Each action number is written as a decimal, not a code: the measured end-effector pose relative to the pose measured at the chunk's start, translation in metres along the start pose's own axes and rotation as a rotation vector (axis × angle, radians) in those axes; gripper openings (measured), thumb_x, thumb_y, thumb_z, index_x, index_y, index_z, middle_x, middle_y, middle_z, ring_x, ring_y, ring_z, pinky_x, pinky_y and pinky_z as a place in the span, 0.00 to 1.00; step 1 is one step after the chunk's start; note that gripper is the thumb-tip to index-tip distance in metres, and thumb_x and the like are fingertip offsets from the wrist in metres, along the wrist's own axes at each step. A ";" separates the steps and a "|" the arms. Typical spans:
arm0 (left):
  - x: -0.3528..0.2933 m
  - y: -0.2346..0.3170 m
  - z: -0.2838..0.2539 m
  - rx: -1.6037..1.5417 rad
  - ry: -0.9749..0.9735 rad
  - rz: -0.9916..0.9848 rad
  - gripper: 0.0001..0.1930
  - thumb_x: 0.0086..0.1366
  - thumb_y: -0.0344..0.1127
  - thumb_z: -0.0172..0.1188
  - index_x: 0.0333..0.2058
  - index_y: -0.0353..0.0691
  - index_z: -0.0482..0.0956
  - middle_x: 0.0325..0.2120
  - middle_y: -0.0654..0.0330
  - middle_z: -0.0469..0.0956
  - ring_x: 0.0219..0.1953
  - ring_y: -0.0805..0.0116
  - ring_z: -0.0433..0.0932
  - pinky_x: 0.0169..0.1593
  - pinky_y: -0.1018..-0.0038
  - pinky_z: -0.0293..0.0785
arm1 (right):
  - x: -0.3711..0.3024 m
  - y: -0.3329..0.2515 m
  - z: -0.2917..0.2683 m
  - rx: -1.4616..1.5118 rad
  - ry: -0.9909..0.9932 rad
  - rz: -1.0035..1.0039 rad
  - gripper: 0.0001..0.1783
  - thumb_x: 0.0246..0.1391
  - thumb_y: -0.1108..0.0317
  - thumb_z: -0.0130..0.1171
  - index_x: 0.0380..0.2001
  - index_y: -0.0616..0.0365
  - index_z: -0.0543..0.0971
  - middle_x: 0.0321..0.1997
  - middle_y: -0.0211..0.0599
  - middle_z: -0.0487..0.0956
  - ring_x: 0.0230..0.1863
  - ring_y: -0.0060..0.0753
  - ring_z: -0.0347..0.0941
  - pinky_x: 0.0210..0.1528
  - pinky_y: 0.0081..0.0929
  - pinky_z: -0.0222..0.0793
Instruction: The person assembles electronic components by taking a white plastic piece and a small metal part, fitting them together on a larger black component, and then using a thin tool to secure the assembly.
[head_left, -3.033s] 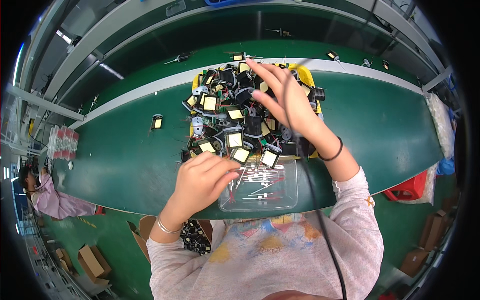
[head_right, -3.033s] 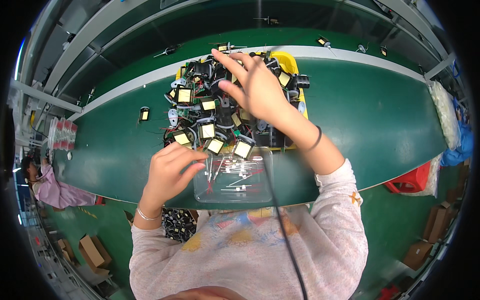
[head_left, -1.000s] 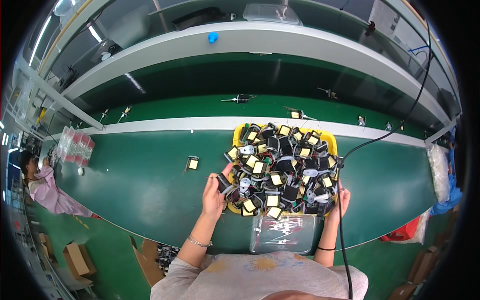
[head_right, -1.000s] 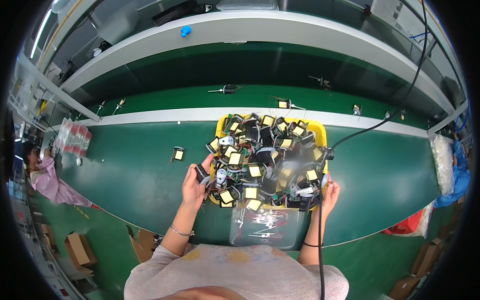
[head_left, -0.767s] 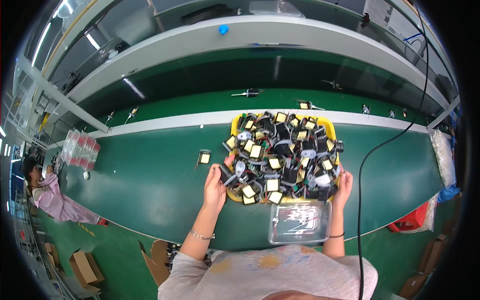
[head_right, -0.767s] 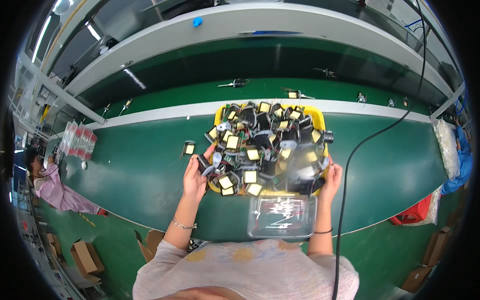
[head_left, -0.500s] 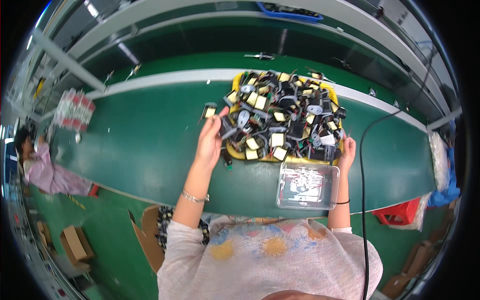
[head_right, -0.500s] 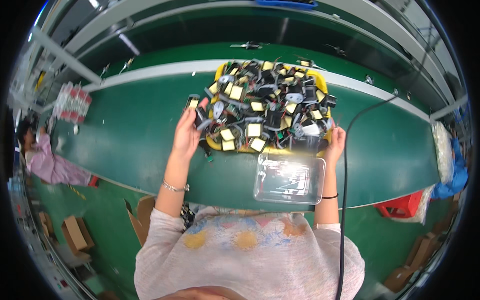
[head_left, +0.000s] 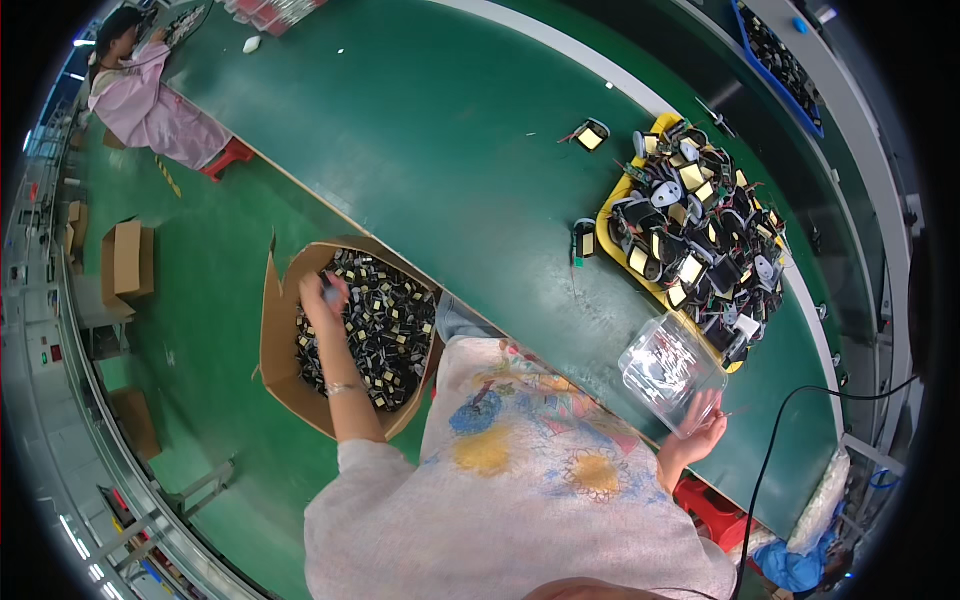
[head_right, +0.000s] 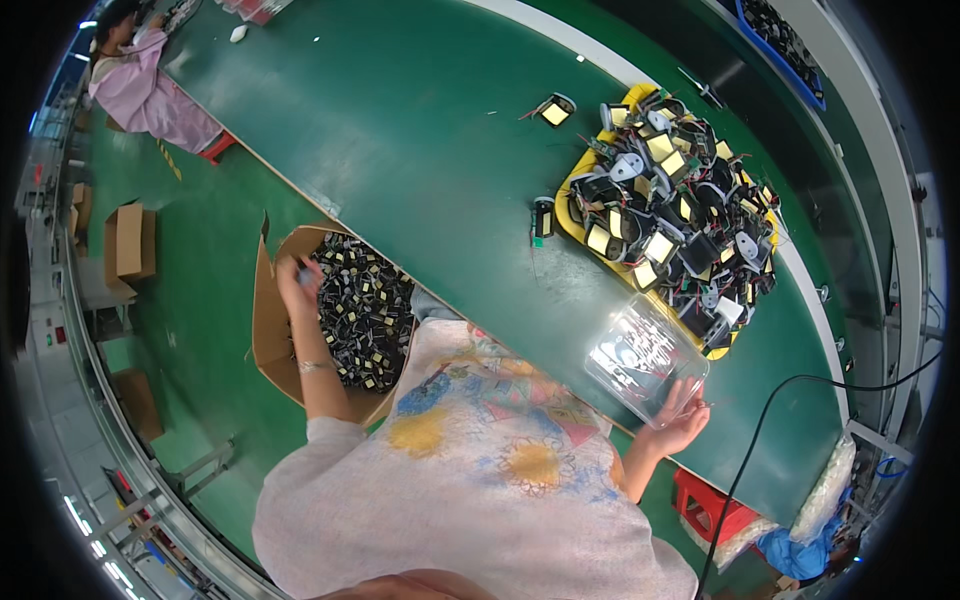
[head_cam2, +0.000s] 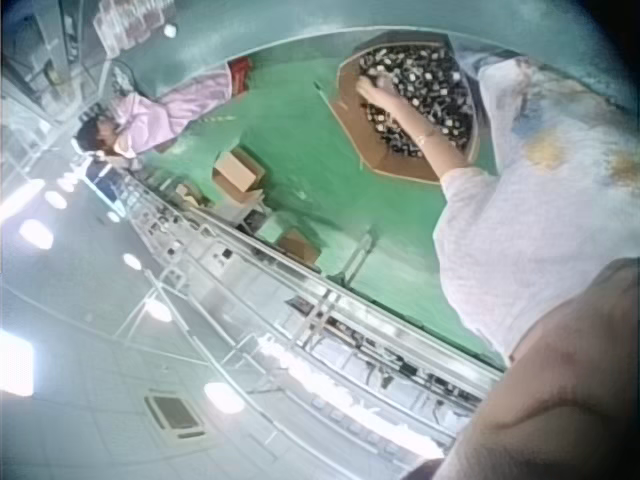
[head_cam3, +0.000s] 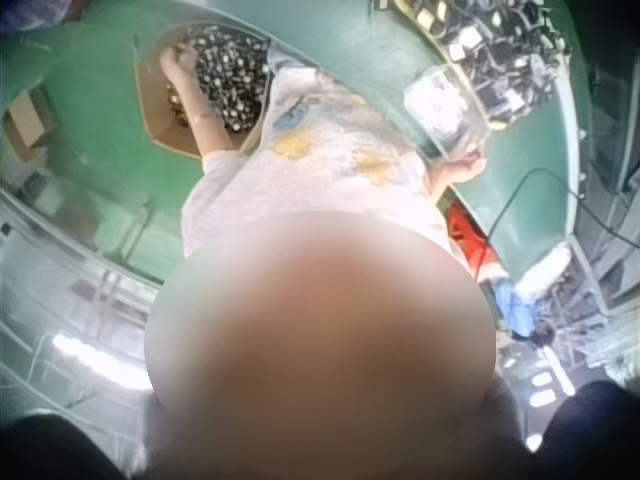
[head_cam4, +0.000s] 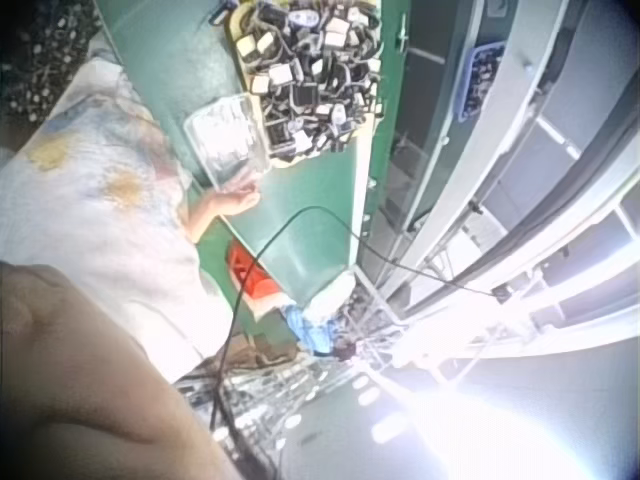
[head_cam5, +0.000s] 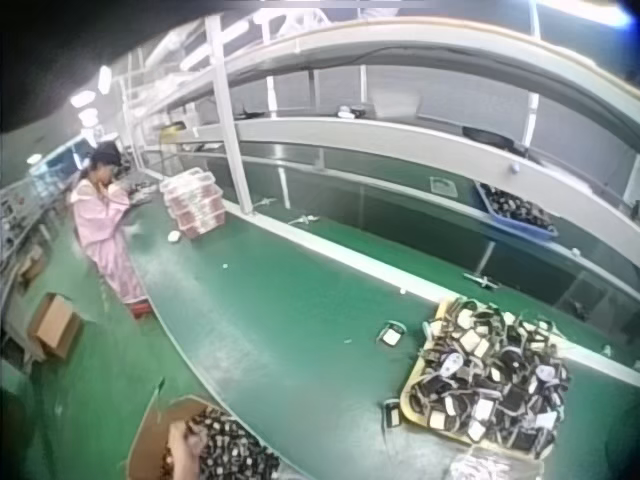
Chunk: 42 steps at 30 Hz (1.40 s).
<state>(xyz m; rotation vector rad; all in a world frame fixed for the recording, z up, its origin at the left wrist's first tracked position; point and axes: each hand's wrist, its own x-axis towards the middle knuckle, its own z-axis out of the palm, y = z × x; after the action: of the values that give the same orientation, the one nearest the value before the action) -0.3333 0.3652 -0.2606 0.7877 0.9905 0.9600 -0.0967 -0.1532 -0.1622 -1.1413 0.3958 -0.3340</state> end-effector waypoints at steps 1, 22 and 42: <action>-0.023 -0.026 0.007 -0.179 0.411 -0.084 0.13 0.60 0.41 0.50 0.28 0.38 0.63 0.18 0.59 0.70 0.17 0.70 0.68 0.20 0.77 0.66 | -0.003 0.000 0.006 0.038 -0.010 0.002 0.11 0.59 0.65 0.41 0.35 0.64 0.65 0.53 0.55 0.64 0.57 0.54 0.59 0.58 0.48 0.60; -0.074 -0.315 -0.142 -0.550 0.490 -0.913 0.13 0.61 0.43 0.49 0.35 0.39 0.72 0.25 0.60 0.73 0.26 0.68 0.71 0.30 0.75 0.70 | -0.022 0.020 0.025 -0.116 -0.119 -0.174 0.13 0.61 0.66 0.38 0.41 0.66 0.62 0.52 0.51 0.66 0.54 0.44 0.63 0.55 0.43 0.64; 0.196 -0.213 -0.117 -0.516 0.249 -0.301 0.14 0.57 0.38 0.47 0.38 0.36 0.72 0.20 0.60 0.71 0.19 0.66 0.69 0.25 0.73 0.72 | -0.016 0.036 0.021 -0.110 -0.057 -0.070 0.15 0.59 0.66 0.43 0.44 0.67 0.61 0.51 0.51 0.66 0.53 0.49 0.65 0.55 0.45 0.65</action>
<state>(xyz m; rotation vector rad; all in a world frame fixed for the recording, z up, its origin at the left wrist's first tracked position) -0.3344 0.4777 -0.5518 0.0852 0.9798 1.0025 -0.0988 -0.1159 -0.1855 -1.2719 0.3280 -0.3431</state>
